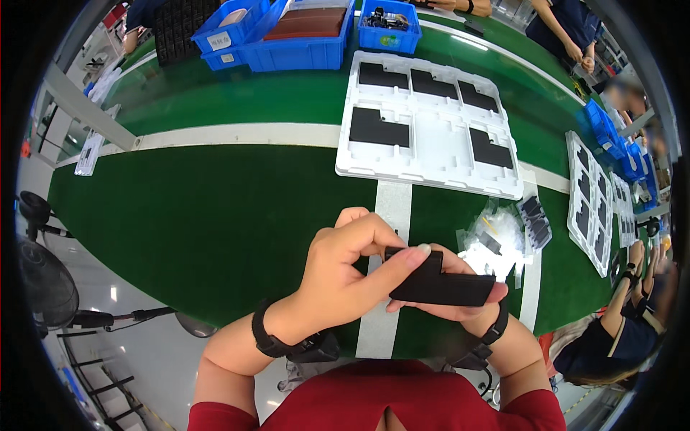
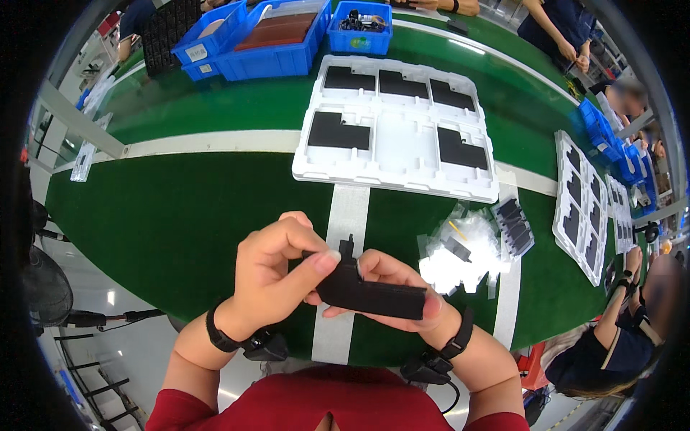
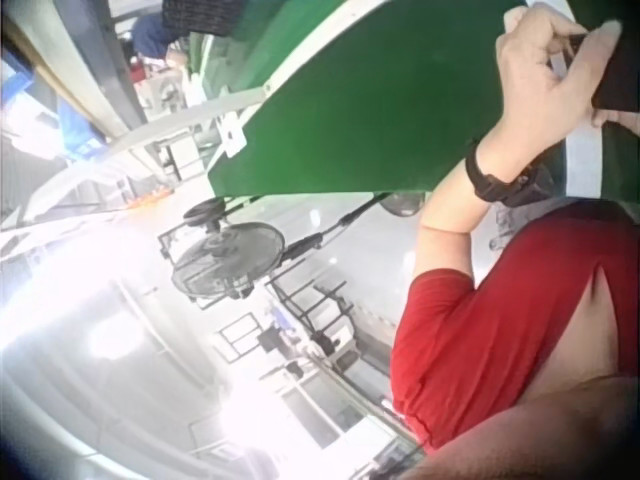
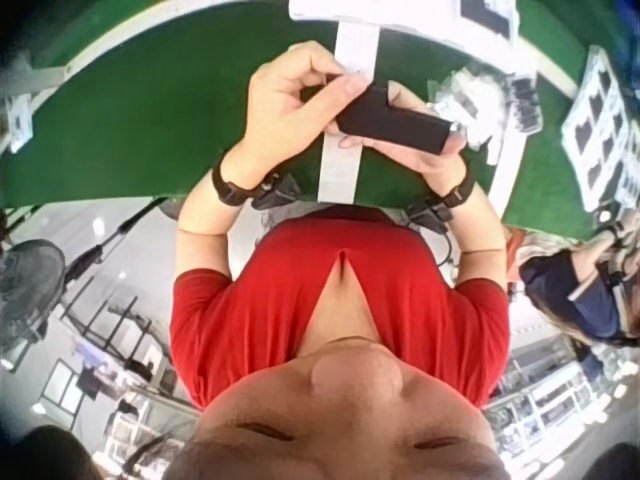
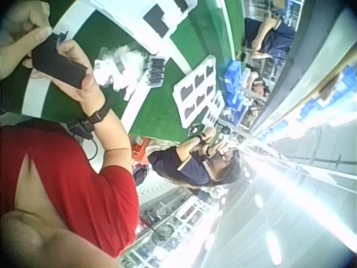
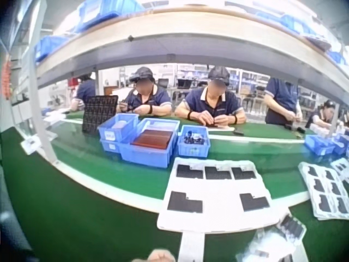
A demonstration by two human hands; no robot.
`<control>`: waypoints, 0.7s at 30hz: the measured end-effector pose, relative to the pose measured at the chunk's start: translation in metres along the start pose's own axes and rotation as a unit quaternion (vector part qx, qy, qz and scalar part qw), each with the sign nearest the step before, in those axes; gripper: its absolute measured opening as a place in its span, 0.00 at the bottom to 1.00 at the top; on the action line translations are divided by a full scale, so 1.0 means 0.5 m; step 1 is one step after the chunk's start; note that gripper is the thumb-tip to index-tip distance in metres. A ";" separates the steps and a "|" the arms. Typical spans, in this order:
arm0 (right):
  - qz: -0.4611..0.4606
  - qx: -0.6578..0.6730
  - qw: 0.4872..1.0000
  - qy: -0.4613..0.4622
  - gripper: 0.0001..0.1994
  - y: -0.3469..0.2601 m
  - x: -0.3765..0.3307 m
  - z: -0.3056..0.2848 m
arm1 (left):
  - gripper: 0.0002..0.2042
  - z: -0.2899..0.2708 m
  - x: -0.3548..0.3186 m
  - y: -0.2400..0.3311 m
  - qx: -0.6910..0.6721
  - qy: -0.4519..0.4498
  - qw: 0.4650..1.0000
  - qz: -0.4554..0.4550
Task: Assembling small black plastic components by hand at an industrial workstation.
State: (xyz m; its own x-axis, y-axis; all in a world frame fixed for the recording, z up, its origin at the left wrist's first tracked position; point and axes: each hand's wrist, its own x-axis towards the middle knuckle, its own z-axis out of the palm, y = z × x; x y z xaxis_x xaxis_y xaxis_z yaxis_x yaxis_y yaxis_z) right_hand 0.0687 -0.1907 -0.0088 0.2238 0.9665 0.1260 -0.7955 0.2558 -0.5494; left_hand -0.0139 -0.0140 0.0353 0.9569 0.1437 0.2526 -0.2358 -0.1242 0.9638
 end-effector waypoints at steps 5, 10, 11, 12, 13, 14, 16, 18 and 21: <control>0.003 0.000 1.000 -0.016 0.43 -0.005 0.006 0.002 | 0.06 0.009 0.007 0.016 -0.033 0.055 0.995 -0.079; 0.007 0.009 1.000 0.015 0.54 0.001 0.000 -0.004 | 0.10 -0.003 0.011 0.015 -0.030 0.059 0.998 -0.007; -0.007 0.034 0.999 0.005 0.57 0.002 0.000 -0.004 | 0.12 -0.005 0.011 0.014 -0.062 0.077 0.995 -0.018; -0.022 0.056 0.998 -0.004 0.60 0.000 -0.001 -0.005 | 0.13 -0.022 0.010 0.008 -0.038 0.043 0.998 -0.010; -0.024 0.052 0.998 0.000 0.60 -0.001 -0.002 -0.010 | 0.12 -0.017 0.010 0.007 -0.039 0.091 0.995 -0.012; -0.032 0.057 0.997 -0.028 0.61 -0.001 -0.002 -0.016 | 0.11 -0.027 0.009 -0.002 -0.026 0.071 0.997 -0.025; -0.042 0.058 0.996 -0.051 0.63 -0.002 -0.003 -0.019 | 0.12 -0.055 0.003 -0.006 0.007 0.031 0.995 -0.098; -0.056 0.080 0.993 -0.061 0.64 0.000 0.000 -0.017 | 0.10 -0.059 0.002 -0.015 0.064 -0.002 0.994 -0.088; -0.065 0.106 0.990 -0.064 0.65 0.005 0.002 -0.016 | 0.03 -0.061 -0.009 -0.047 0.120 -0.055 0.990 -0.053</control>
State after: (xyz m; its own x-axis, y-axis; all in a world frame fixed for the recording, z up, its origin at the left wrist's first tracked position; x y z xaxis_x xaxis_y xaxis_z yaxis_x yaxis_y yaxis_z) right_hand 0.0715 -0.1893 -0.0164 0.2687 0.9169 0.2952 -0.8679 0.3634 -0.3386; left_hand -0.0177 0.0185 0.0141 0.9897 0.0629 0.1285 -0.0993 -0.3454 0.9332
